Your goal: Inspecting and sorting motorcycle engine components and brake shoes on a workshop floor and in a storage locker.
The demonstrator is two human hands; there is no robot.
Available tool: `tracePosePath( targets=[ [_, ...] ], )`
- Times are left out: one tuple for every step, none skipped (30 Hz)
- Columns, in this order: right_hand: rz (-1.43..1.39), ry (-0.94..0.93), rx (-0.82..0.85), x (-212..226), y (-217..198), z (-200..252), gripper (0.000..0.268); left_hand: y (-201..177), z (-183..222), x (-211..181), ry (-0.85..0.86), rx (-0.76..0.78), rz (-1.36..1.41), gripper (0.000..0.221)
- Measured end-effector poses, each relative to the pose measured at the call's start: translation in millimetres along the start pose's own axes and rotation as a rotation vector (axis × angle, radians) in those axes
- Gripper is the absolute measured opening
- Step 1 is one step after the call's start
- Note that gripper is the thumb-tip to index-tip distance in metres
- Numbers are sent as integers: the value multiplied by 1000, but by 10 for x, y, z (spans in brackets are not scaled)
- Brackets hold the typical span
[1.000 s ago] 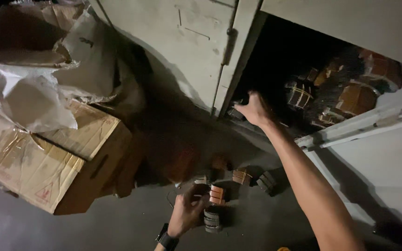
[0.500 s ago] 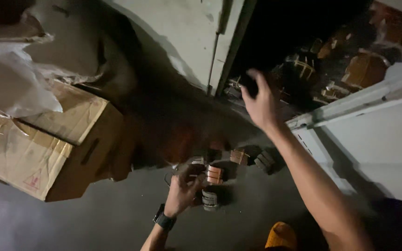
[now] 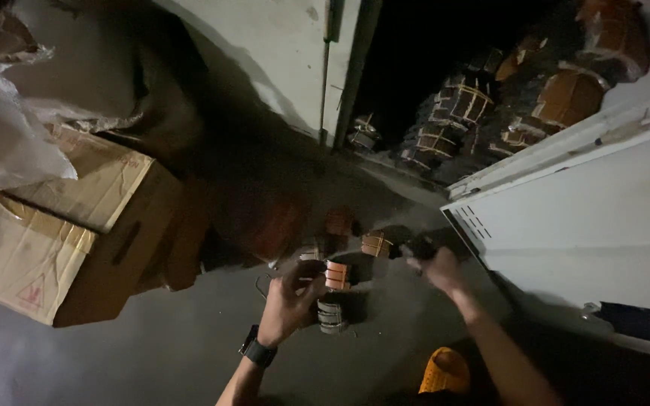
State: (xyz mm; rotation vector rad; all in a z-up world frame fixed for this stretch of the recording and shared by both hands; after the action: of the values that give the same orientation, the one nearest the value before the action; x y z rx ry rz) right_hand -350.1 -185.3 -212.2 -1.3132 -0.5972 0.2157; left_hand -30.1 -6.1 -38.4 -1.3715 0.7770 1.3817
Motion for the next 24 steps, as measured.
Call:
tracePosePath(
  targets=[
    [-397,266,55,7,-166,30,27,12,11,-16,5,2,31,34],
    [-792,533,105,29,-339,57,26,22,-1,-42,13,6,66,34],
    [-792,535,102,-64,-299,103,26,36,-11,-10,15,8,66,34],
    [-772,694,190,-180,-215,175,34,44,-15,39,-8,-2,30,34],
    [-749,853,278,-283,-138,257,51,43,-14,85,-31,-12,-6,35],
    [-750,847,274,-139,-320,232,51,45,-2,111,-25,-15,-6,35],
    [-1094,764,235,56,-512,185,37,51,13,120,3,10,9,36],
    [-1436,652,188,250,-728,99,36,49,-4,118,37,33,20,37],
    [-1439,638,184,281,-837,53,36,40,3,55,49,27,16,37],
    [-1121,501,166,312,-977,-22,45,18,-2,-3,31,0,22,32],
    [-805,365,143,354,-1118,-96,65,-6,-10,-59,12,-28,28,28],
    [-803,354,133,602,-1515,-291,65,-22,-18,-52,25,-34,28,28],
    [-839,125,-16,889,-1972,-494,62,-22,-29,-17,-38,-8,43,30],
    [-868,-98,-165,1168,-2424,-636,74,-12,-18,21,-105,22,57,32],
    [-866,-105,-172,1286,-2644,-858,74,-10,-24,0,-96,20,57,32],
    [-699,-47,-214,1392,-2863,-1072,77,-19,-26,-19,-79,-3,34,32],
    [-532,12,-254,1499,-3086,-1283,80,-29,-30,-34,-62,-27,13,32],
    [-531,8,-260,1291,-2774,-1770,80,-43,-23,-82,-56,-29,12,32],
    [-427,-121,-371,1045,-2575,-2159,80,-47,-14,-104,-119,-3,66,32],
    [-320,-251,-478,830,-2391,-2553,82,-51,5,-109,-184,23,119,33],
    [-319,-254,-483,957,-2474,-2682,82,-60,15,-116,-178,22,119,33],
    [-309,-50,-295,1039,-2495,-2843,56,-76,20,-130,-165,11,136,33],
    [-296,151,-105,1121,-2511,-2989,37,-93,17,-142,-152,0,153,33],
    [-295,146,-106,899,-2277,-3114,37,-114,5,-177,-150,-4,153,33]
  ],
)
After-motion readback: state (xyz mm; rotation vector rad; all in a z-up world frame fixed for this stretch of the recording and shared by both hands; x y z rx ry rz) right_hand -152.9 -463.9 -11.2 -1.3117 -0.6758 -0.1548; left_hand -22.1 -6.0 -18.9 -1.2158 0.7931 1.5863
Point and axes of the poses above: each hand's wrist, its own z-axis away from the middle knuckle, its own y-axis out of the palm, x = y × z, the point moved 3 cm from there along -z, towards the middle knuckle, and after that the axes turned 7 degrees about -x, right-handed, at the moved point
